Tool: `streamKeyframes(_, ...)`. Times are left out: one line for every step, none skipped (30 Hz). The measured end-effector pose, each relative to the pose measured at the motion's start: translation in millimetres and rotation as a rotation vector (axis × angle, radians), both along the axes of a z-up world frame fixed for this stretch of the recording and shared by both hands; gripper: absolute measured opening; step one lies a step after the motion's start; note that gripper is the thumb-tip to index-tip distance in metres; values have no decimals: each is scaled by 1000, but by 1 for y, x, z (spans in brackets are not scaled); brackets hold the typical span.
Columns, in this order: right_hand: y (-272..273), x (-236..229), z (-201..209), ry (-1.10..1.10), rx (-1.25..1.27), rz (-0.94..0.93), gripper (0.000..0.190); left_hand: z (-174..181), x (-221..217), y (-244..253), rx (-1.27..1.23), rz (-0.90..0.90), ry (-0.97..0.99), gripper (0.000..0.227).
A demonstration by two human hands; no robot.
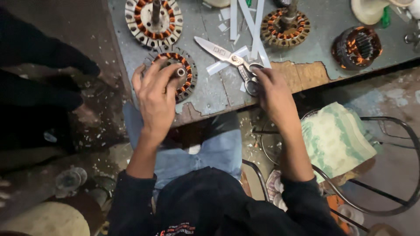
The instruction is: The person cuts small strips of white insulating tape with scissors and places them into the slots of a motor stator. They repeat this process for multiple stators on the workbench.
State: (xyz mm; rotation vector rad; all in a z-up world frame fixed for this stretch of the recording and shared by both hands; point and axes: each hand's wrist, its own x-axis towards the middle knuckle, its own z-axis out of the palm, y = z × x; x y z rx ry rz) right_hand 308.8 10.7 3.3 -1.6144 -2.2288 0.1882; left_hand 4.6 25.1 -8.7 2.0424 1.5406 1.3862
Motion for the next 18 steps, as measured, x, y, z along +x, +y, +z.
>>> streamKeyframes(4, 1, 0, -8, -14, 27, 61, -6, 5, 0, 106, 89, 27, 31)
streamKeyframes(8, 0, 1, -15, -29, 54, 59, -13, 14, -1, 213, 177, 52, 44)
streamKeyframes(13, -2, 5, -23, -46, 87, 57, -18, 21, -5, 316, 271, 77, 59)
streamKeyframes(18, -4, 10, -70, -59, 104, 60, -23, 29, -8, 215, 15, 175, 45)
streamKeyframes(22, -6, 16, -116, -76, 121, 63, -26, 36, -12, 109, -242, 272, 34)
streamKeyframes(25, -8, 22, -161, -93, 138, 67, -28, 45, -13, 196, -234, 477, 55)
streamKeyframes(28, -8, 29, -159, -100, 130, 69, -28, 56, -13, 279, -226, 676, 77)
streamKeyframes(30, -8, 35, -157, -108, 121, 72, -27, 62, -10, 166, -234, 659, 85)
streamKeyframes(31, -5, 42, -159, -108, 114, 75, -25, 67, -5, 60, -237, 640, 92)
streamKeyframes(29, -1, 48, -131, -61, 59, 75, -21, 69, -2, -46, -239, 619, 100)
streamKeyframes(20, 5, 52, -101, -16, -3, 74, -18, 67, -3, -32, -262, 633, 99)
streamKeyframes(11, 11, 52, -71, 29, -65, 73, -17, 64, -5, -18, -285, 646, 98)
streamKeyframes(1, 18, 49, 24, 67, -116, 72, -18, 59, -12, -8, -314, 658, 97)
streamKeyframes(-10, 26, 44, 118, 107, -167, 72, -22, 54, -20, 33, -316, 739, 89)
streamKeyframes(-19, 32, 36, 214, 142, -211, 71, -26, 48, -32, 67, -313, 821, 80)
streamKeyframes(-29, 37, 26, 332, 152, -268, 68, -32, 42, -42, 101, -310, 902, 72)
streamKeyframes(-39, 40, 13, 455, 155, -319, 65, -37, 35, -48, 153, -318, 884, 62)
streamKeyframes(-51, 42, -1, 576, 157, -372, 64, -40, 29, -53, 205, -325, 865, 54)
